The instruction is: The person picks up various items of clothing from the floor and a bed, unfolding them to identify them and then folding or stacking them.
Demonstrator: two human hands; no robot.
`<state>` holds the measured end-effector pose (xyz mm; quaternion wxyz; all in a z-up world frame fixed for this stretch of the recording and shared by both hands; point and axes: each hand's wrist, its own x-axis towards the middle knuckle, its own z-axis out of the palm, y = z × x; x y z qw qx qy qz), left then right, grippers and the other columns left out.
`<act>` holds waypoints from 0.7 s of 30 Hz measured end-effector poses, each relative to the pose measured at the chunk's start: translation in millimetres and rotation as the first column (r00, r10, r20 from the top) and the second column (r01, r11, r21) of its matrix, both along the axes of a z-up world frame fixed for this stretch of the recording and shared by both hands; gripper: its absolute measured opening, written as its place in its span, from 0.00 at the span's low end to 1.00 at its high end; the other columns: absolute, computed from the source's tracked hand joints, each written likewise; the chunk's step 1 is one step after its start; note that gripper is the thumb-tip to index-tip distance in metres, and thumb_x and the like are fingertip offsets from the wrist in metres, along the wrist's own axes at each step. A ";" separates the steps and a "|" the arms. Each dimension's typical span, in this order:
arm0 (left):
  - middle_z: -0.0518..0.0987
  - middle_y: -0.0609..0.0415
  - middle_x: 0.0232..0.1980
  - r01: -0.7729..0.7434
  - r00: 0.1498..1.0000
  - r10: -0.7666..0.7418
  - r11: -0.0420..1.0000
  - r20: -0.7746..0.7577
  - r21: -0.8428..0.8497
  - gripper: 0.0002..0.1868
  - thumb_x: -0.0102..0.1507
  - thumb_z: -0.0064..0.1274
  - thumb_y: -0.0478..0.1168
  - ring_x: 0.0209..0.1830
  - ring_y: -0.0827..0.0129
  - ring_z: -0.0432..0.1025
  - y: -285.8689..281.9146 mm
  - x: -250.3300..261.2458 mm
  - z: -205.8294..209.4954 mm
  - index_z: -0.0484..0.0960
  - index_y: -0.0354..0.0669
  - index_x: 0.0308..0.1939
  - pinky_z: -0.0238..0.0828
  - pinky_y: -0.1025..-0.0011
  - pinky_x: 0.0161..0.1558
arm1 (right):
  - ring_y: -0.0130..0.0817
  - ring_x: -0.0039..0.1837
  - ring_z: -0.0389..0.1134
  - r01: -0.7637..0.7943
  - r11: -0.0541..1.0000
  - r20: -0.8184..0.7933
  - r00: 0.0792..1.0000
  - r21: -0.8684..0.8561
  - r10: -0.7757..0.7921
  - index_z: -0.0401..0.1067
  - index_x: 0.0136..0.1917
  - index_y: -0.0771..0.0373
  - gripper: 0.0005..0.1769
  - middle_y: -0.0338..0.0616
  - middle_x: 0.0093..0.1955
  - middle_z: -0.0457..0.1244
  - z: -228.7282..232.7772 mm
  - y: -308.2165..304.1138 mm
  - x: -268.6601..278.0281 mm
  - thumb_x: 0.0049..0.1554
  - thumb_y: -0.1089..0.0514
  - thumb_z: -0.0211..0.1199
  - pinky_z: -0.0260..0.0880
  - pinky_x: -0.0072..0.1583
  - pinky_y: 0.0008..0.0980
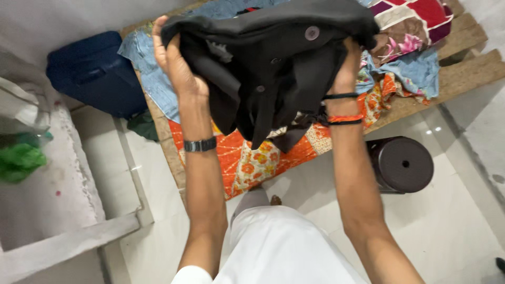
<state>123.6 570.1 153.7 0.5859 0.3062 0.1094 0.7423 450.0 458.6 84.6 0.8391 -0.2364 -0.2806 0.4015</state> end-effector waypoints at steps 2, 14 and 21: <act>0.78 0.48 0.57 0.036 0.999 -0.036 0.999 -0.018 0.022 0.19 0.68 0.48 0.22 0.56 0.63 0.74 27.3 12.8 -4.3 0.74 0.37 0.63 0.73 0.65 0.63 | 0.42 0.66 0.69 -0.020 0.998 0.084 0.996 0.061 0.014 0.68 0.68 0.69 0.20 0.50 0.65 0.66 11.9 9.9 14.0 0.70 0.53 0.59 0.71 0.70 0.40; 0.65 0.35 0.74 0.066 0.086 0.287 0.954 -0.954 0.293 0.35 0.61 0.69 0.40 0.78 0.43 0.54 73.7 44.6 -150.2 0.71 0.44 0.70 0.48 0.49 0.76 | 0.49 0.49 0.56 0.218 0.457 0.324 0.932 -0.862 0.166 0.39 0.81 0.59 0.52 0.52 0.50 0.59 -199.5 18.6 66.9 0.58 0.52 0.71 0.57 0.48 0.49; 0.37 0.26 0.81 0.204 -0.130 0.150 0.971 -0.980 0.122 0.45 0.57 0.69 0.44 0.81 0.30 0.38 15.4 85.7 -177.7 0.64 0.44 0.75 0.47 0.41 0.73 | 0.59 0.72 0.53 0.636 0.691 0.939 0.210 -0.342 0.271 0.51 0.76 0.68 0.43 0.63 0.69 0.52 -196.2 -19.5 27.5 0.59 0.51 0.71 0.55 0.73 0.49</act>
